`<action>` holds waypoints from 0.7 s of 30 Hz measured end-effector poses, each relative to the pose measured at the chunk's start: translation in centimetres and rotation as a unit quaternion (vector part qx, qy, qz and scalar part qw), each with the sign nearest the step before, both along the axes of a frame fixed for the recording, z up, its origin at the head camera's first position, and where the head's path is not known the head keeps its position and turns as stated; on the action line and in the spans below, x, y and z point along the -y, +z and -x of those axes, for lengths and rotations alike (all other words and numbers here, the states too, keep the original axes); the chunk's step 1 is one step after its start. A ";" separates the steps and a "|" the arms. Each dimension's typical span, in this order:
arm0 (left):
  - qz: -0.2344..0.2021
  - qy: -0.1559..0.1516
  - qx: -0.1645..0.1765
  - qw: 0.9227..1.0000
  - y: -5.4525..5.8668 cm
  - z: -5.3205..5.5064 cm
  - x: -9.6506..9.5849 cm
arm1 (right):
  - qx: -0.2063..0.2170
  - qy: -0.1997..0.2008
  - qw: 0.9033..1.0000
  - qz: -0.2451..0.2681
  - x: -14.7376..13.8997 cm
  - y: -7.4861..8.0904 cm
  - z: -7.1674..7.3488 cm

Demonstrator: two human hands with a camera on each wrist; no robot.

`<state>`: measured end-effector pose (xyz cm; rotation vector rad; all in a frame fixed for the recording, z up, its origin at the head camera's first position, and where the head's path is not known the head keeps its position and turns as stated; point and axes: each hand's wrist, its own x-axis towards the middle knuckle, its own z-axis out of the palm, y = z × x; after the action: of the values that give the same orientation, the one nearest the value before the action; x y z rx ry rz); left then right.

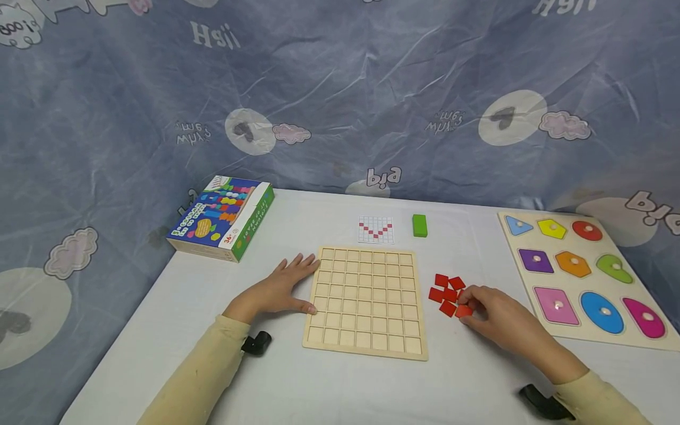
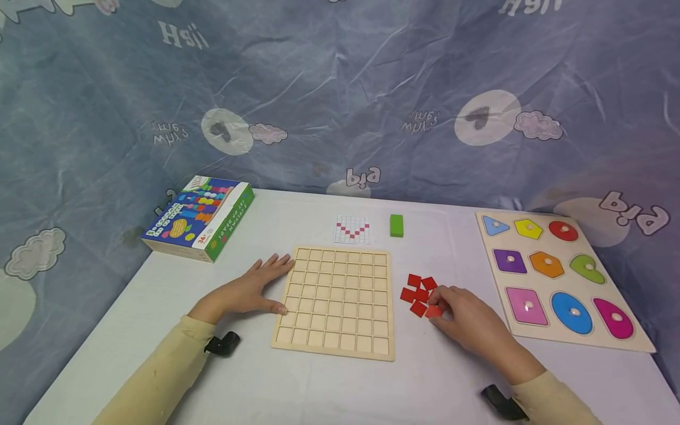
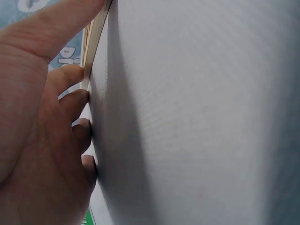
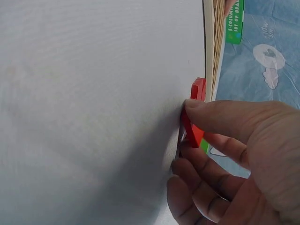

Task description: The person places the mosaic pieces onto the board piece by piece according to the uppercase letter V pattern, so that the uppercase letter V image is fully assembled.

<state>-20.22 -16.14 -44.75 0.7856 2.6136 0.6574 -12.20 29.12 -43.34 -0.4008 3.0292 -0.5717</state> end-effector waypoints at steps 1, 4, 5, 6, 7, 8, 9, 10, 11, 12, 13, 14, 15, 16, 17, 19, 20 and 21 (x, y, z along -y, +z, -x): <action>-0.001 0.001 0.001 1.000 0.0 0.0 0.0 | 0.002 0.001 1.000 0.002 0.0 0.0 0.0; 0.001 0.003 0.001 1.000 -0.1 0.0 0.0 | 0.012 0.000 1.000 0.006 0.0 0.1 0.0; 0.000 0.004 0.002 1.000 -0.1 0.0 0.0 | 0.015 0.000 1.000 0.007 0.0 0.1 -0.1; -0.001 0.004 0.002 1.000 -0.1 0.0 0.0 | 0.017 0.000 1.000 0.008 0.0 0.1 -0.1; -0.002 0.004 0.002 1.000 -0.2 0.0 0.0 | 0.018 0.000 1.000 0.008 0.0 0.0 -0.1; -0.003 0.004 0.002 1.000 -0.2 0.0 0.0 | 0.018 0.001 1.000 0.009 -0.1 0.0 -0.1; -0.005 0.004 0.002 1.000 -0.2 0.0 0.0 | 0.017 0.005 1.000 0.011 -0.1 0.0 -0.1; -0.007 0.004 0.002 1.000 -0.2 0.0 0.0 | 0.016 0.006 1.000 0.011 -0.1 -0.1 -0.1; -0.008 0.003 0.002 1.000 -0.1 0.0 0.0 | 0.015 0.009 1.000 0.013 -0.1 -0.1 -0.1; -0.009 0.003 0.003 1.000 -0.1 0.0 0.0 | 0.014 0.012 1.000 0.016 -0.1 -0.1 -0.1; -0.008 0.003 0.003 1.000 -0.1 0.0 0.0 | 0.012 0.015 1.000 0.018 -0.2 -0.1 -0.1; -0.007 0.004 0.004 1.000 -0.2 0.0 0.1 | 0.011 0.017 1.000 0.020 -0.2 -0.1 -0.1; -0.006 0.004 0.004 1.000 -0.2 0.0 0.1 | 0.010 0.020 0.999 0.023 -0.2 -0.1 0.0; -0.005 0.004 0.005 1.000 -0.2 0.0 0.1 | 0.010 0.020 0.999 0.024 -0.2 0.0 0.0; -0.005 0.005 0.006 1.000 -0.3 0.1 0.1 | 0.010 0.022 0.999 0.027 -0.2 0.0 0.0; -0.005 0.005 0.006 1.000 -0.4 0.1 0.2 | 0.013 0.024 0.999 0.030 -0.3 0.1 0.0; -0.003 0.006 0.007 1.000 -0.5 0.2 0.2 | 0.015 0.023 0.999 0.031 -0.3 0.1 0.1; -0.001 0.006 0.007 1.000 -0.5 0.2 0.2 | 0.017 0.024 0.999 0.033 -0.3 0.1 0.1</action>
<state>-20.41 -16.38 -45.30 0.7640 2.6070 0.6658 -12.33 29.38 -43.21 -0.4597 2.9655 -0.6692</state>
